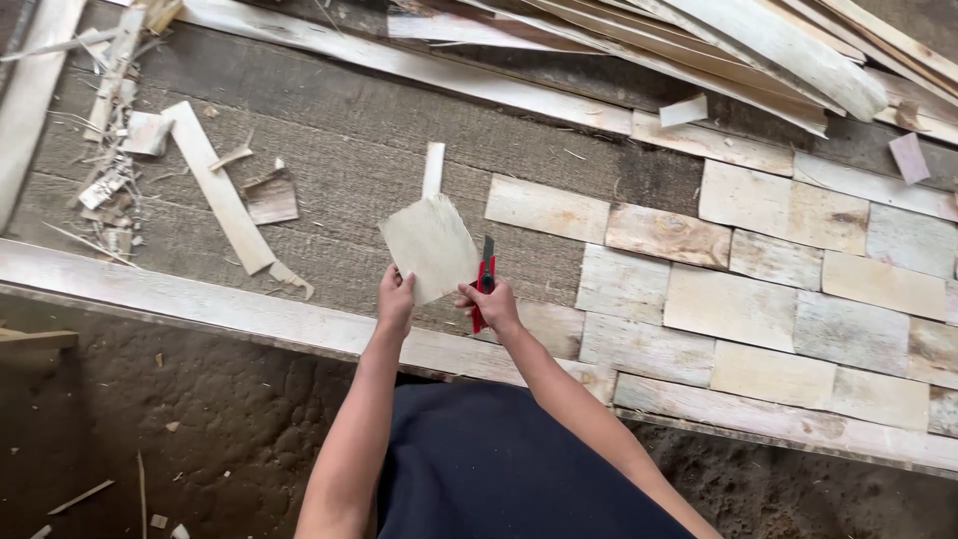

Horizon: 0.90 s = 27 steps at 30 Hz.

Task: Cutting and fitting wood veneer pieces onto a surface to create a decorative pattern.

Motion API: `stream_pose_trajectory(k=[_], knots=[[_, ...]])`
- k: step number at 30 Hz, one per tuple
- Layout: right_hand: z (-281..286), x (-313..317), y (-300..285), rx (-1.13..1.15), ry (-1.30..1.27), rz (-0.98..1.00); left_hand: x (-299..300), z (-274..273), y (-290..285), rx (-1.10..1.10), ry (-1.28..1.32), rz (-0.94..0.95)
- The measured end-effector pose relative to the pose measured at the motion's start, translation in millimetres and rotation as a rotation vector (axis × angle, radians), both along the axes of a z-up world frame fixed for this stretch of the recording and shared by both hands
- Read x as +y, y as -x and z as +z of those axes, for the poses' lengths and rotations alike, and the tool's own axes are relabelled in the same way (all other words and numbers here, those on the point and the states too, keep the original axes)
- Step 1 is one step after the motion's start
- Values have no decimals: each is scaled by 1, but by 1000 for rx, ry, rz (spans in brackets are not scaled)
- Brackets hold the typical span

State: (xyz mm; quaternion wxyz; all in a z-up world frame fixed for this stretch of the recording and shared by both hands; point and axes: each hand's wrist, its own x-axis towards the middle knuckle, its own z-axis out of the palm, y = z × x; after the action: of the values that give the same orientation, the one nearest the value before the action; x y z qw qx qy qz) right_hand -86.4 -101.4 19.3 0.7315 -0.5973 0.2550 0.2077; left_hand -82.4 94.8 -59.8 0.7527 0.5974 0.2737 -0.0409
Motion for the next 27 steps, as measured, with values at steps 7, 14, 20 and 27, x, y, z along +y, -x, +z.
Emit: stream_pose_trajectory(k=[7,14,20,27], knots=[[-4,50,-14,-3,212,48,131,39,-58,65,-317,-86],[2,90,-38,99,743,230,196,76,-137,277,-1087,-793],[-1,121,-57,124,764,166,191,115,-180,88,-1314,-1084],[-17,136,-71,149,893,237,175,110,-189,-17,-1423,-1135]])
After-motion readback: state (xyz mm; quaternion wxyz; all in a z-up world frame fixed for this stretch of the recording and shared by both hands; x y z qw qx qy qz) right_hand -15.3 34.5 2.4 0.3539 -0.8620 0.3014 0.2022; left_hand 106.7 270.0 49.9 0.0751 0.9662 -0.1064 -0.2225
